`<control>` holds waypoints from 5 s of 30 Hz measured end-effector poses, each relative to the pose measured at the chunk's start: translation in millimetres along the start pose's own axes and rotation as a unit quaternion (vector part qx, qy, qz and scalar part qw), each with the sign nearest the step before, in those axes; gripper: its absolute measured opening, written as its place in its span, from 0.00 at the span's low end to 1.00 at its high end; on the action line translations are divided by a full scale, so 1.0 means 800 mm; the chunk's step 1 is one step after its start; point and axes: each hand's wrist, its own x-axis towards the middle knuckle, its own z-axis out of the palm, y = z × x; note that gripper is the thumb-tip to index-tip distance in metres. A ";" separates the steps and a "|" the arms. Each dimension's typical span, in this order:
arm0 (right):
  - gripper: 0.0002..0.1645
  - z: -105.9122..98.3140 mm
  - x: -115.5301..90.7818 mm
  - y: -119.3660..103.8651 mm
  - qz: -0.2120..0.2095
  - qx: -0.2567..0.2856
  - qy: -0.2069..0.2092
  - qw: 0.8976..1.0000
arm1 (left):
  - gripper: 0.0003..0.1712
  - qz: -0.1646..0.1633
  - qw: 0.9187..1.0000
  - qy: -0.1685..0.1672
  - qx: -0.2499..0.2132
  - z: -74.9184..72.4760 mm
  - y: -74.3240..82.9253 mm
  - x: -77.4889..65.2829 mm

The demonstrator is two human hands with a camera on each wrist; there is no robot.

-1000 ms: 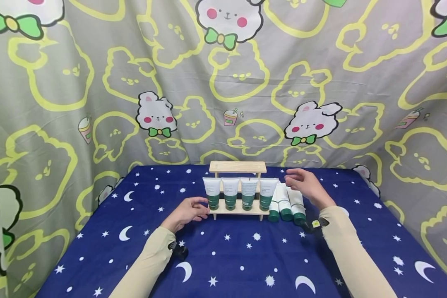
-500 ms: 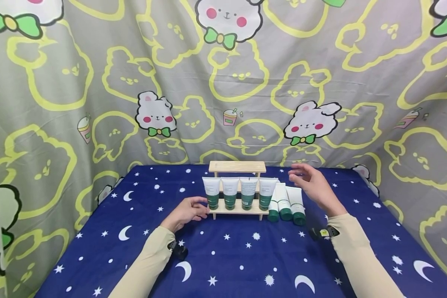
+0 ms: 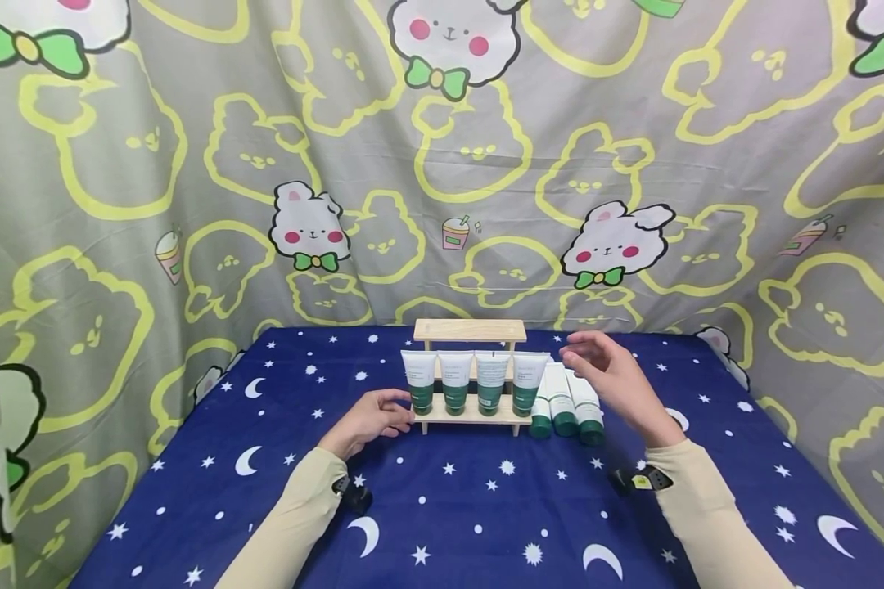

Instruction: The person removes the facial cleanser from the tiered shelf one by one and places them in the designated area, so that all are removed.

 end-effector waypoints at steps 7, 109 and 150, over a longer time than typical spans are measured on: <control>0.23 0.012 0.000 -0.001 -0.001 0.001 0.010 1.000 | 0.26 0.001 1.000 0.003 -0.002 0.002 0.003 -0.003; 0.14 -0.086 -0.004 0.072 0.054 0.238 0.125 0.962 | 0.25 -0.008 1.000 0.004 -0.003 0.002 0.004 -0.002; 0.32 -0.066 -0.009 0.171 0.210 0.152 0.013 0.966 | 0.24 -0.008 1.000 0.010 0.001 0.002 0.002 -0.001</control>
